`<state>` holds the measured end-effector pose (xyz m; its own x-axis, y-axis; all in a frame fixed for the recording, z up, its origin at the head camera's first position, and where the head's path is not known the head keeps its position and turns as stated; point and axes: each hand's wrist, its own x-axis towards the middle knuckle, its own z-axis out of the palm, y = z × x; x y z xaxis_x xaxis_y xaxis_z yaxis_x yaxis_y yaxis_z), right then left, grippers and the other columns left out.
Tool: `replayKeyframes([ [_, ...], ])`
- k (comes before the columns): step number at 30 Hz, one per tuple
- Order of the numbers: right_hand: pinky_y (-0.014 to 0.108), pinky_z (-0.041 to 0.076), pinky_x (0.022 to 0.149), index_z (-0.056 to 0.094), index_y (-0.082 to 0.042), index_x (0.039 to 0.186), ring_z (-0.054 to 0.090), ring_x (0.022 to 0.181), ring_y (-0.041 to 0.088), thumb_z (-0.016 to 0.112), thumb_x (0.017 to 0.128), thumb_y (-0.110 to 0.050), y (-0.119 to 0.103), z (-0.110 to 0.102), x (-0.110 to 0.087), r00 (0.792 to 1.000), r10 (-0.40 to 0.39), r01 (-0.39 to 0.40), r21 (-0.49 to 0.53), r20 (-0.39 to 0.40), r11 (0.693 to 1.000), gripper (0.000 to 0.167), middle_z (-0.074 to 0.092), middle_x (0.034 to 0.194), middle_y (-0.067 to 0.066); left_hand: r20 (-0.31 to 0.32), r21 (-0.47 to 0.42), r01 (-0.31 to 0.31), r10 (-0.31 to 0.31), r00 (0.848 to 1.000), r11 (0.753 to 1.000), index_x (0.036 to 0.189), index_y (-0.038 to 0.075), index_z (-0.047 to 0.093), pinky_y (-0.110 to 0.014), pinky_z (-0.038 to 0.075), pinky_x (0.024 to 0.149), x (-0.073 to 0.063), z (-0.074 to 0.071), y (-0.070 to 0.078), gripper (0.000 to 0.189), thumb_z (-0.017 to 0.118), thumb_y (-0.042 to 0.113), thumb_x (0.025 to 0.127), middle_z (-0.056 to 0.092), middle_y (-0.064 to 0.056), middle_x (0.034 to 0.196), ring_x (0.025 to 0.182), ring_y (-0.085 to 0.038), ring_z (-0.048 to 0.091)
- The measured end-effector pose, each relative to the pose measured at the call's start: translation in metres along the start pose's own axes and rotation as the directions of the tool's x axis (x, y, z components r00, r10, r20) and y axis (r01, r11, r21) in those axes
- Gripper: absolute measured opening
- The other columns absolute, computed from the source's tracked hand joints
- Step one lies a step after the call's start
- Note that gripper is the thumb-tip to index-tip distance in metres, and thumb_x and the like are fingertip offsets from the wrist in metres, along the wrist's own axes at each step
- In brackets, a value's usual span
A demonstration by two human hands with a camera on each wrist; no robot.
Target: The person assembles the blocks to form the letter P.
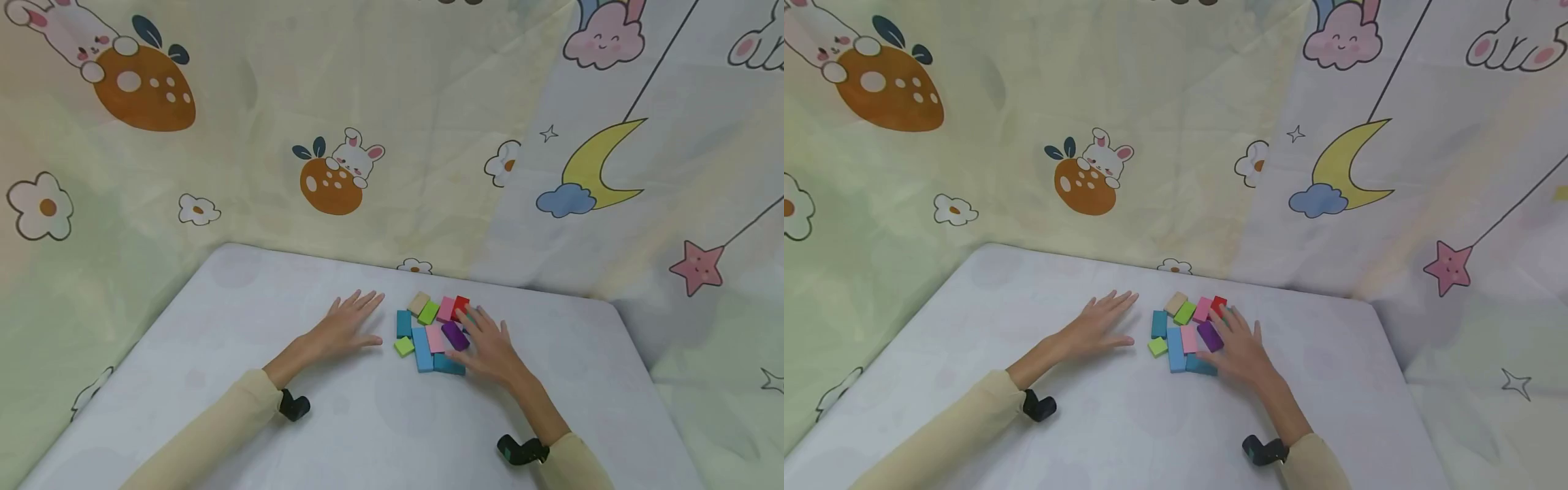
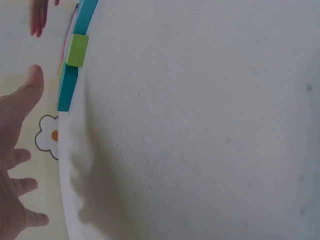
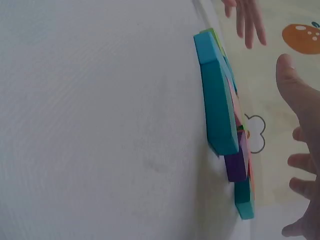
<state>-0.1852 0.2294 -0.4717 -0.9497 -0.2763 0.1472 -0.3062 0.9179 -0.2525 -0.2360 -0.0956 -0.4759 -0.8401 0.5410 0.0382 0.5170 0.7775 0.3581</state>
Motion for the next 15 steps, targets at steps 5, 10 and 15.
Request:
replayKeyframes([
  [5,0.076,0.025,0.106,0.05,-0.011,0.141,0.039,0.14,0.036,0.074,0.079,-0.05,-0.013,0.001,0.006,0.985,-0.169,0.168,0.053,0.025,0.984,0.078,0.047,0.148,0.014,0.003,-0.047,-0.119,0.119,0.993,0.992,0.151,0.019,0.036,-0.056,0.029,0.117,0.013,0.003,-0.001,0.074,0.064,0.05,0.09,0.036,-0.006,0.157,0.146,-0.029,0.032],
  [10,0.074,0.028,0.106,0.054,-0.013,0.138,0.041,0.139,0.033,0.075,0.078,-0.051,-0.023,0.001,0.015,0.955,-0.281,0.277,0.056,0.095,0.959,0.074,0.049,0.146,0.012,0.043,-0.122,-0.165,0.171,0.984,0.979,0.145,0.016,0.046,-0.049,0.036,0.115,0.027,0.006,0.002,0.064,0.067,0.042,0.09,0.043,-0.01,0.153,0.142,-0.028,0.038],
  [15,0.072,0.027,0.109,0.055,-0.016,0.138,0.04,0.139,0.032,0.072,0.079,-0.055,-0.027,0.0,0.023,0.91,-0.351,0.352,0.035,0.222,0.935,0.072,0.049,0.147,0.009,0.104,-0.106,-0.206,0.217,0.971,0.973,0.139,0.014,0.055,-0.043,0.041,0.112,0.039,0.009,0.008,0.054,0.067,0.035,0.091,0.051,-0.01,0.146,0.135,-0.026,0.046],
])
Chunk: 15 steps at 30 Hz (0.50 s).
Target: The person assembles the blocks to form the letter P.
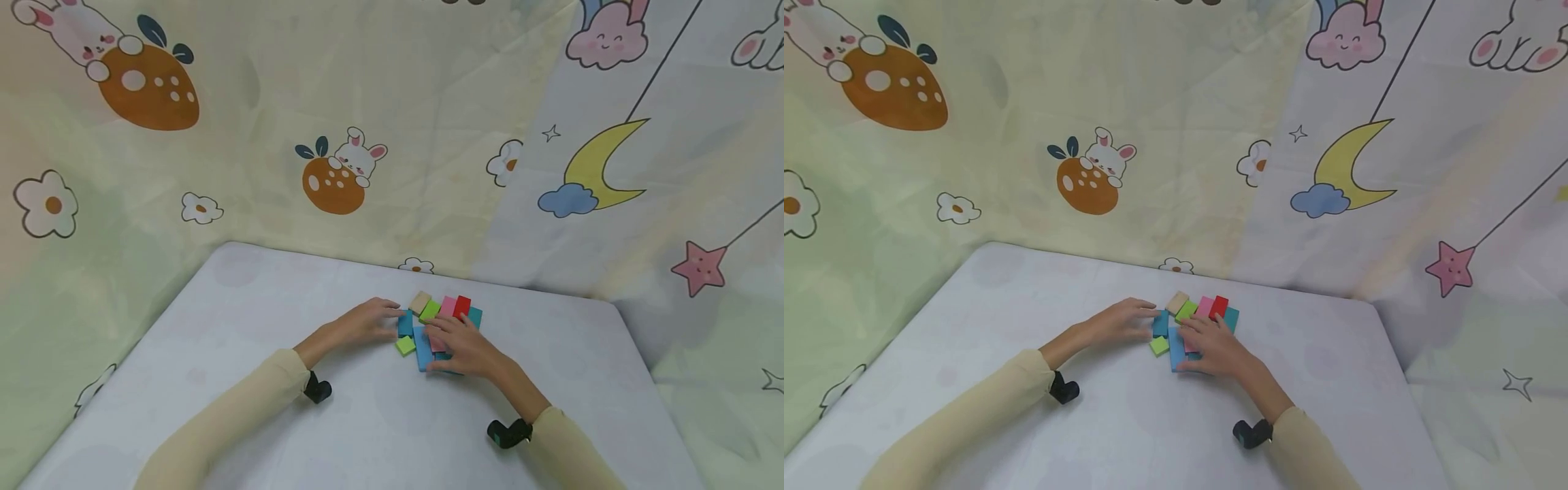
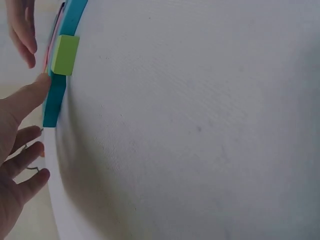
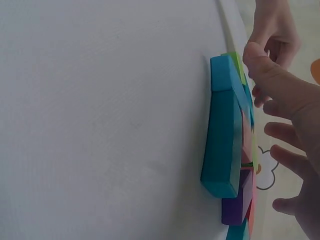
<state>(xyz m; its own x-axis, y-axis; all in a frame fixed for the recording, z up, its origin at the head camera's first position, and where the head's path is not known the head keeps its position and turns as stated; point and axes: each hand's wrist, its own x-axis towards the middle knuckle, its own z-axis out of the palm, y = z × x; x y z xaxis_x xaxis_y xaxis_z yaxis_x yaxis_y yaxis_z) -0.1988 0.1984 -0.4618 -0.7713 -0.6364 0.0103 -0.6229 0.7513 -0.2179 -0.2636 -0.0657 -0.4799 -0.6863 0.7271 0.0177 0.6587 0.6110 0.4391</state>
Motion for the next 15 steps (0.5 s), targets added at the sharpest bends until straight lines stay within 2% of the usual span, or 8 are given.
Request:
replayKeyframes([
  [4,0.069,0.026,0.111,0.058,-0.019,0.134,0.039,0.14,0.031,0.072,0.081,-0.054,0.002,0.001,0.003,0.995,-0.023,0.025,-0.02,0.099,0.999,0.065,0.047,0.149,0.008,0.038,0.041,-0.003,0.002,0.999,0.999,0.133,0.014,0.06,-0.04,0.042,0.111,0.009,0.004,0.001,0.048,0.067,0.036,0.091,0.055,-0.008,0.142,0.132,-0.024,0.05],
  [8,0.068,0.026,0.112,0.058,-0.021,0.131,0.038,0.141,0.03,0.074,0.08,-0.05,0.002,-0.001,0.007,0.988,-0.013,0.016,-0.02,0.153,1.0,0.061,0.045,0.151,0.006,0.046,0.042,0.033,-0.035,0.998,0.999,0.129,0.015,0.064,-0.04,0.043,0.11,0.013,0.005,0.002,0.046,0.07,0.038,0.089,0.056,-0.007,0.141,0.13,-0.023,0.052],
  [12,0.066,0.028,0.112,0.057,-0.021,0.129,0.04,0.139,0.029,0.076,0.079,-0.049,0.004,-0.003,0.011,0.985,-0.013,0.018,-0.029,0.172,0.999,0.06,0.046,0.15,0.006,0.032,0.033,0.034,-0.035,0.999,0.999,0.126,0.014,0.065,-0.039,0.045,0.109,0.017,0.005,0.001,0.046,0.072,0.038,0.087,0.059,-0.007,0.138,0.128,-0.023,0.054],
  [15,0.065,0.029,0.113,0.058,-0.021,0.125,0.043,0.137,0.028,0.077,0.078,-0.049,0.006,-0.002,0.014,0.987,-0.025,0.033,-0.047,0.161,0.998,0.058,0.049,0.148,0.006,0.007,0.027,0.021,-0.022,1.0,0.999,0.124,0.013,0.067,-0.04,0.046,0.107,0.013,0.002,-0.002,0.045,0.073,0.037,0.086,0.062,-0.009,0.134,0.125,-0.023,0.056],
])
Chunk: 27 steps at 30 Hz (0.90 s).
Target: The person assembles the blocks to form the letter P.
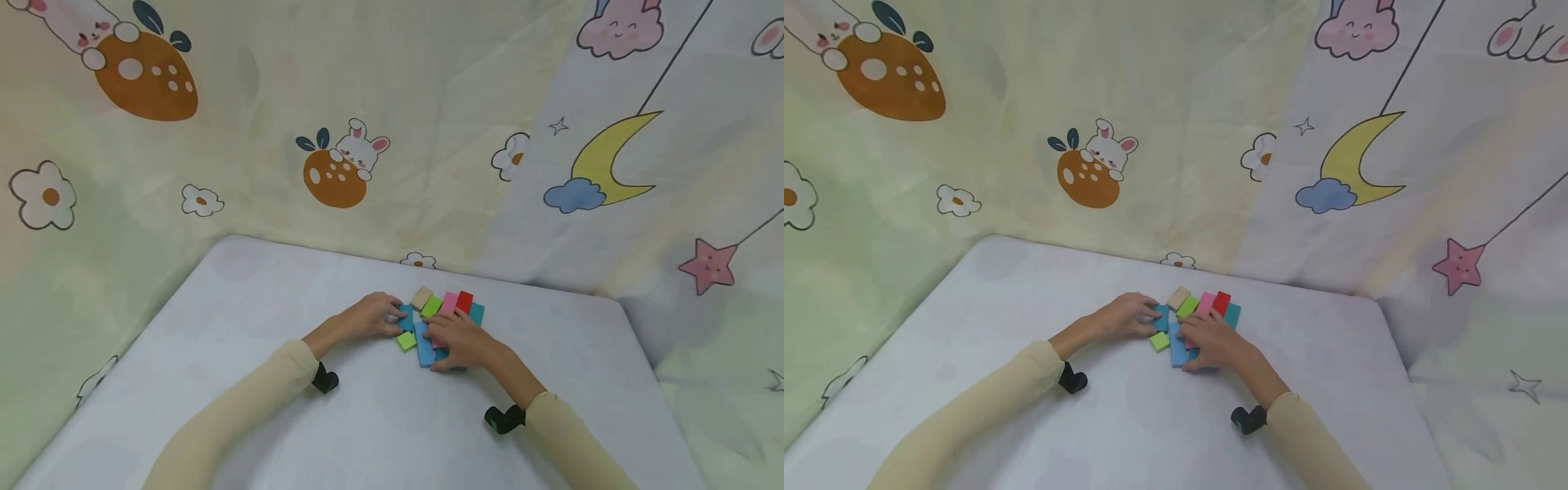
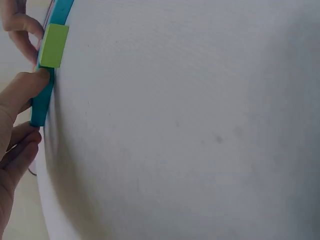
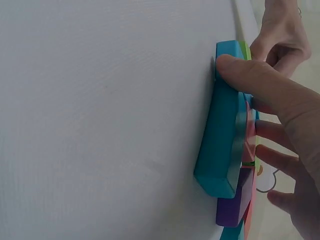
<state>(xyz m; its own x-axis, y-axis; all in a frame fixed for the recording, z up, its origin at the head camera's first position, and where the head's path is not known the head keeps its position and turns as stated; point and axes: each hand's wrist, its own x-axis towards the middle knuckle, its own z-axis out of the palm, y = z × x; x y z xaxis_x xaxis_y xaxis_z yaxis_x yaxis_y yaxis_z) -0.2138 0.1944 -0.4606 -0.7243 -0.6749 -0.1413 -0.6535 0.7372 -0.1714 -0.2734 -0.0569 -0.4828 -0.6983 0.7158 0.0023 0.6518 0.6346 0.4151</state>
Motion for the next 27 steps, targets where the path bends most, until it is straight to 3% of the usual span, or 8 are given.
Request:
replayKeyframes([
  [3,0.058,0.036,0.112,0.059,-0.022,0.123,0.046,0.133,0.026,0.078,0.076,-0.05,0.002,0.003,0.002,0.999,-0.015,0.014,-0.029,-0.03,0.999,0.057,0.051,0.145,0.004,-0.027,0.012,-0.006,0.007,1.0,1.0,0.124,0.012,0.067,-0.041,0.047,0.106,-0.015,-0.011,-0.007,0.045,0.073,0.035,0.085,0.062,-0.01,0.133,0.123,-0.024,0.058],
  [5,0.051,0.042,0.109,0.06,-0.022,0.122,0.047,0.131,0.024,0.079,0.075,-0.049,0.003,0.004,0.003,0.999,-0.022,0.021,-0.026,-0.047,0.999,0.057,0.052,0.144,0.003,-0.061,0.008,-0.014,0.014,0.998,1.0,0.123,0.011,0.067,-0.043,0.048,0.104,-0.034,-0.023,-0.017,0.044,0.075,0.032,0.084,0.063,-0.011,0.132,0.122,-0.025,0.059],
  [9,0.043,0.051,0.1,0.06,-0.021,0.121,0.047,0.129,0.024,0.081,0.073,-0.047,0.005,0.007,0.004,0.998,-0.028,0.027,-0.015,-0.058,1.0,0.058,0.053,0.142,0.003,-0.161,-0.005,-0.046,0.044,0.986,0.999,0.119,0.006,0.069,-0.048,0.051,0.099,-0.082,-0.045,-0.044,0.042,0.078,0.024,0.081,0.065,-0.015,0.128,0.118,-0.03,0.062],
  [13,0.042,0.053,0.097,0.059,-0.02,0.123,0.046,0.13,0.025,0.082,0.073,-0.045,0.006,0.006,0.006,0.999,-0.004,0.006,0.067,-0.034,0.998,0.061,0.052,0.142,0.004,-0.234,0.021,-0.065,0.068,0.97,0.998,0.114,0.005,0.072,-0.048,0.055,0.092,-0.136,-0.057,-0.069,0.04,0.081,0.018,0.077,0.067,-0.016,0.123,0.11,-0.031,0.066],
  [17,0.046,0.055,0.092,0.057,-0.015,0.126,0.046,0.125,0.028,0.082,0.074,-0.039,0.007,-0.001,0.009,0.995,0.022,0.0,0.223,-0.095,0.975,0.062,0.051,0.139,0.01,-0.203,0.034,-0.055,0.06,0.977,0.998,0.113,0.006,0.073,-0.047,0.056,0.089,-0.187,-0.057,-0.083,0.04,0.082,0.015,0.075,0.067,-0.014,0.124,0.11,-0.03,0.066],
  [20,0.048,0.055,0.092,0.055,-0.013,0.13,0.047,0.125,0.031,0.08,0.076,-0.033,0.002,-0.012,0.017,0.984,0.051,0.01,0.331,-0.173,0.943,0.063,0.046,0.141,0.013,-0.162,0.021,-0.03,0.033,0.986,0.999,0.113,0.007,0.073,-0.046,0.055,0.091,-0.218,-0.055,-0.089,0.04,0.082,0.015,0.074,0.067,-0.011,0.126,0.113,-0.029,0.065],
  [23,0.049,0.053,0.094,0.053,-0.013,0.134,0.048,0.125,0.03,0.078,0.078,-0.034,-0.016,-0.021,0.037,0.975,0.073,0.012,0.378,-0.211,0.926,0.065,0.043,0.144,0.012,-0.16,0.01,-0.033,0.034,0.987,0.999,0.111,0.009,0.074,-0.042,0.056,0.09,-0.241,-0.053,-0.092,0.038,0.082,0.013,0.073,0.068,-0.01,0.124,0.111,-0.027,0.065],
  [27,0.048,0.054,0.095,0.054,-0.013,0.133,0.054,0.121,0.03,0.078,0.078,-0.038,-0.057,-0.021,0.073,0.969,0.085,0.025,0.432,-0.233,0.902,0.065,0.045,0.14,0.013,-0.164,-0.006,-0.056,0.055,0.985,0.998,0.108,0.01,0.075,-0.037,0.057,0.089,-0.261,-0.049,-0.095,0.037,0.083,0.012,0.072,0.069,-0.011,0.122,0.108,-0.027,0.067],
])
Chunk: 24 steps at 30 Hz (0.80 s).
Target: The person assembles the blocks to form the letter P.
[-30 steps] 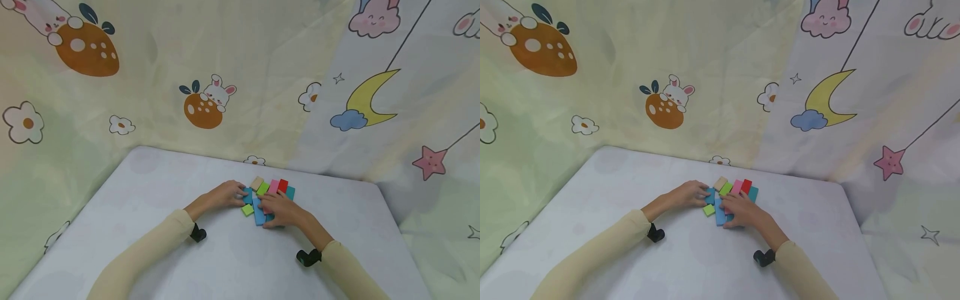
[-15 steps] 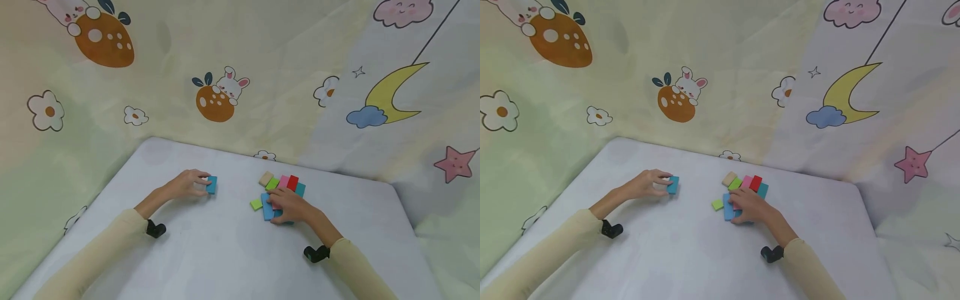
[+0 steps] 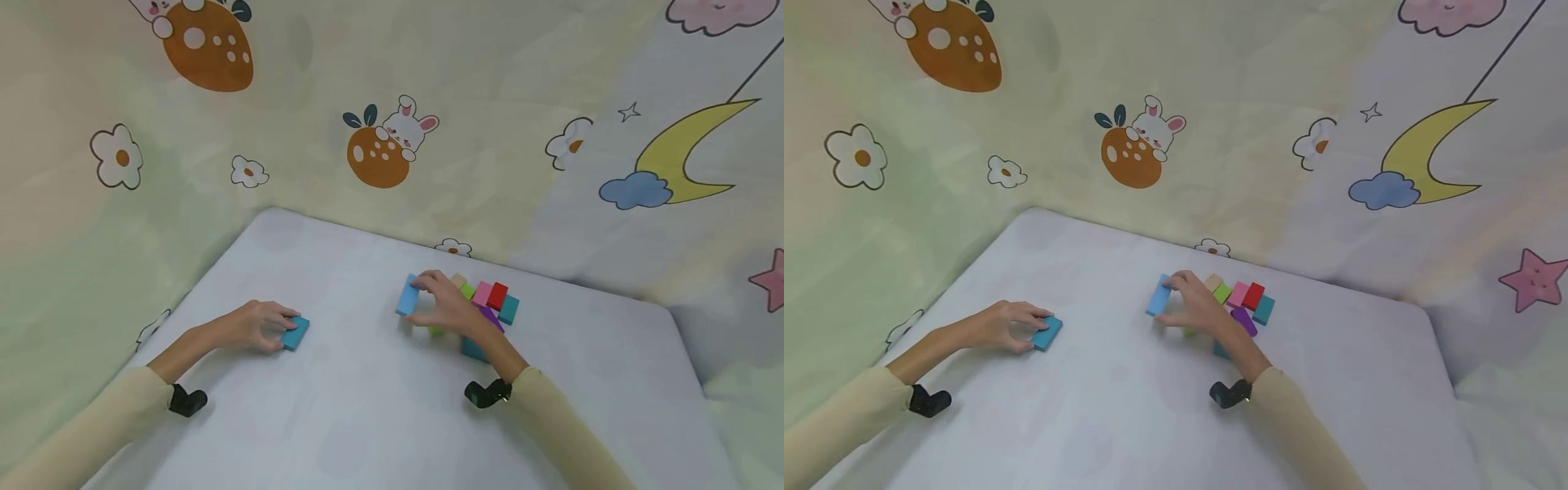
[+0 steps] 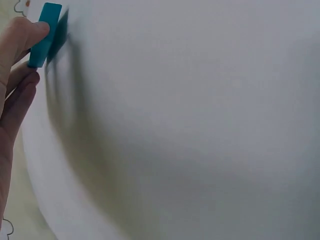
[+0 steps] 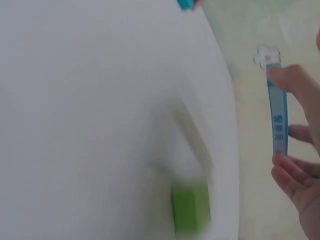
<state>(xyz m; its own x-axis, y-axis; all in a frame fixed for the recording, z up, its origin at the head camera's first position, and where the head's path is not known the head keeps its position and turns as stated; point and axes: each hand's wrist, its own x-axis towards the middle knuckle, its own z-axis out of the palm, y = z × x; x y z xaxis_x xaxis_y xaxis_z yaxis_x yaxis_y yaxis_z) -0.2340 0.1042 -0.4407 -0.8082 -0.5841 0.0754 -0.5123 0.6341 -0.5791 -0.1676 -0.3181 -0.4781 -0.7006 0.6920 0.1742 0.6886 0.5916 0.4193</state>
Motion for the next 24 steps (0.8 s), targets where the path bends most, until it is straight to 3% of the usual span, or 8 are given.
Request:
replayKeyframes([
  [3,0.044,0.054,0.094,0.056,-0.009,0.131,0.058,0.117,0.031,0.079,0.078,-0.038,-0.03,0.027,0.026,1.0,-0.002,0.003,0.062,-0.018,0.998,0.065,0.047,0.137,0.016,0.024,-0.005,0.02,-0.02,1.0,1.0,0.11,0.01,0.073,-0.036,0.056,0.091,-0.008,0.0,0.001,0.037,0.082,0.013,0.075,0.067,-0.012,0.125,0.111,-0.028,0.065],
  [7,0.041,0.053,0.096,0.057,-0.007,0.131,0.057,0.117,0.03,0.079,0.078,-0.039,-0.066,0.061,0.062,1.0,-0.014,0.013,0.064,0.005,0.998,0.066,0.049,0.135,0.018,0.063,0.019,0.062,-0.063,0.996,0.998,0.117,0.009,0.071,-0.041,0.055,0.093,-0.013,0.001,0.004,0.038,0.077,0.015,0.081,0.063,-0.013,0.131,0.117,-0.03,0.06],
  [11,0.04,0.052,0.099,0.056,-0.007,0.134,0.053,0.118,0.028,0.077,0.079,-0.041,-0.089,0.09,0.087,0.998,-0.027,0.025,0.028,0.061,0.999,0.067,0.049,0.135,0.019,0.044,0.048,0.039,-0.041,0.998,0.998,0.119,0.006,0.07,-0.042,0.055,0.091,-0.014,0.004,0.007,0.04,0.077,0.014,0.081,0.062,-0.015,0.131,0.116,-0.031,0.06],
  [16,0.038,0.051,0.098,0.056,-0.006,0.134,0.054,0.118,0.027,0.075,0.082,-0.042,-0.1,0.112,0.1,0.994,-0.045,0.048,-0.027,0.103,0.998,0.066,0.05,0.136,0.02,0.016,0.077,-0.003,0.002,1.0,0.997,0.118,0.0,0.068,-0.039,0.056,0.086,-0.014,0.006,0.008,0.041,0.077,0.01,0.079,0.063,-0.02,0.129,0.111,-0.031,0.062],
  [24,0.035,0.053,0.093,0.057,-0.006,0.133,0.055,0.113,0.025,0.075,0.083,-0.04,-0.109,0.126,0.103,0.992,-0.052,0.06,-0.07,0.116,0.996,0.063,0.051,0.134,0.02,0.051,0.025,0.084,-0.085,0.995,0.996,0.121,-0.005,0.062,-0.037,0.056,0.088,-0.017,0.006,0.014,0.042,0.073,0.008,0.082,0.057,-0.023,0.135,0.113,-0.03,0.06],
])
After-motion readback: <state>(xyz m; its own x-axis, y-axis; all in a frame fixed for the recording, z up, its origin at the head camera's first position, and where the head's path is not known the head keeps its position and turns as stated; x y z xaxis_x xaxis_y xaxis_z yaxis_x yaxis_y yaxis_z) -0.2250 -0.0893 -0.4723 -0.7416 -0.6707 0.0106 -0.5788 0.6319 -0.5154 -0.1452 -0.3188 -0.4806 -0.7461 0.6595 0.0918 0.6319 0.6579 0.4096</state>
